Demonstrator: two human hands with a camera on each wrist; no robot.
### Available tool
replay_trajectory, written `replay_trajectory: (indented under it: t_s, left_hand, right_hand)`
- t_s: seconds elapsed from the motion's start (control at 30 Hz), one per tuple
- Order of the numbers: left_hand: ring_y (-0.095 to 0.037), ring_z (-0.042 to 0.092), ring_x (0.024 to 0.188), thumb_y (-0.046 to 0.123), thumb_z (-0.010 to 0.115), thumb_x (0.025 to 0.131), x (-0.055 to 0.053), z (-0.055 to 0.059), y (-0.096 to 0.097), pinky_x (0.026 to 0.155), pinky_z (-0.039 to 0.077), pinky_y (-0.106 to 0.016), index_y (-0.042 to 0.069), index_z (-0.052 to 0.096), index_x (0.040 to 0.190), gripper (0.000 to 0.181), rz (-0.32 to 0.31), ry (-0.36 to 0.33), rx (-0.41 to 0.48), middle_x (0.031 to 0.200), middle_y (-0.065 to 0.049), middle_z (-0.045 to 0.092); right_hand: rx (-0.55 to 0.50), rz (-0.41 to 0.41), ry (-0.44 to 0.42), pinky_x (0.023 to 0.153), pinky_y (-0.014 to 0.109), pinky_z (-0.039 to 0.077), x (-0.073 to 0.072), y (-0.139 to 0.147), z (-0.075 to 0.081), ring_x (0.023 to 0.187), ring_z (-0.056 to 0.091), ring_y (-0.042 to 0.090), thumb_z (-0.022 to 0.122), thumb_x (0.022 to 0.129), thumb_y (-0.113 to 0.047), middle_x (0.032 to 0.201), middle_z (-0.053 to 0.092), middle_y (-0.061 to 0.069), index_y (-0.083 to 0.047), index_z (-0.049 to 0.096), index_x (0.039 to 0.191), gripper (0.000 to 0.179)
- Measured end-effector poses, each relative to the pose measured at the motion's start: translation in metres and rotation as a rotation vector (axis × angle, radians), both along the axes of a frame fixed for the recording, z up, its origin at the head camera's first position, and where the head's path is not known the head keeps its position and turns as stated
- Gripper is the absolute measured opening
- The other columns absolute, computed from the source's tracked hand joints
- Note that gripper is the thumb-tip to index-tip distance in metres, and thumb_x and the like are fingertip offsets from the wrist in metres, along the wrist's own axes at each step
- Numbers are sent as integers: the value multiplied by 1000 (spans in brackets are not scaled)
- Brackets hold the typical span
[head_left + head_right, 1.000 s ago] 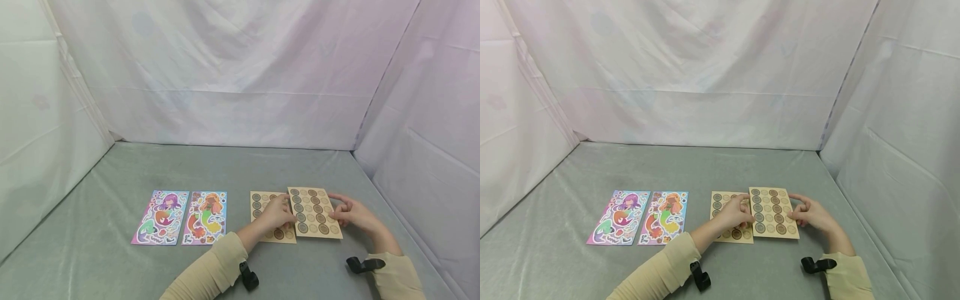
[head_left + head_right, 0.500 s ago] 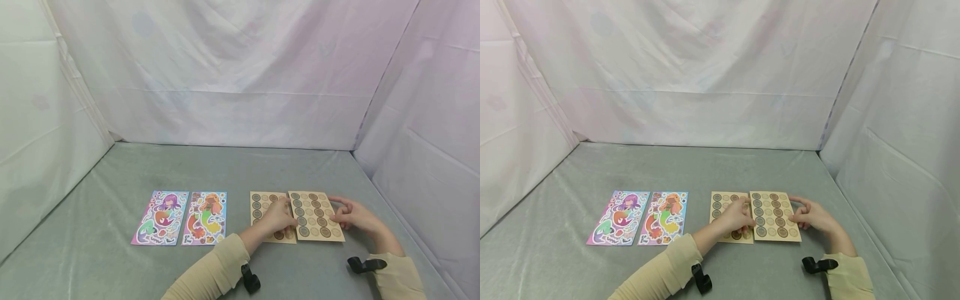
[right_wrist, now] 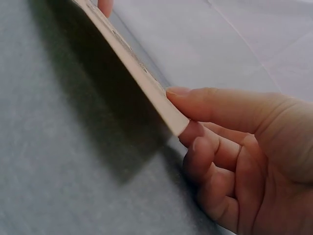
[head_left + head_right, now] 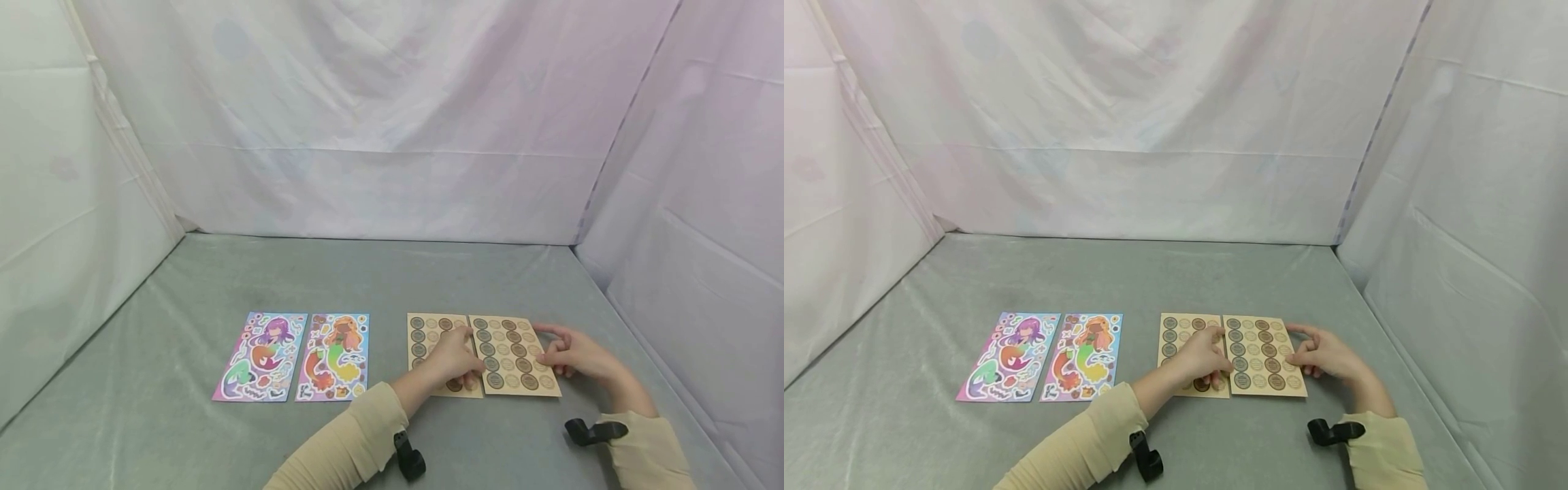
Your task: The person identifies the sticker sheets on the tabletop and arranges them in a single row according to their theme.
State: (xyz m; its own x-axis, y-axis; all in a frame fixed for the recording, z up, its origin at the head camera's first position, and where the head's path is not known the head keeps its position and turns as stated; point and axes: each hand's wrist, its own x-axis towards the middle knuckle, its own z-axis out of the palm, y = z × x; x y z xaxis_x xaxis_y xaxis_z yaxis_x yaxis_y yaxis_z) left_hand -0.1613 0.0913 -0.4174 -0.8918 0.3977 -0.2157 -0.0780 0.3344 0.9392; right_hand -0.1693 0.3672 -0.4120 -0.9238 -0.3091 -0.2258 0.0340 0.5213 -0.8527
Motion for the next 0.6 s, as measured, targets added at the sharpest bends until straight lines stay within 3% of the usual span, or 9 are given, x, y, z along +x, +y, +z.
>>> replay_trajectory:
  t_s: [0.13,0.4,0.6]
  left_hand:
    - [-10,45,34,-2,70,77,0,-1,1,31,36,-19,1,37,144,75,12,-20,8,51,-6,59]
    - [-10,45,32,-3,72,75,0,-4,1,30,36,-19,2,37,144,77,22,5,23,50,-6,59]
    - [-9,45,32,-5,72,73,1,-2,2,30,36,-19,5,44,141,74,45,-3,-8,48,-6,58]
  right_hand:
    - [4,-3,-7,42,23,40,0,-1,0,49,47,10,73,83,-11,64,56,6,10,24,145,82]
    - [-1,17,-21,40,21,36,0,-1,-2,47,45,8,73,82,-9,63,55,4,9,22,145,83]
    - [19,12,-29,40,20,36,-1,-1,-3,47,45,8,74,81,-10,62,55,3,6,23,146,84]
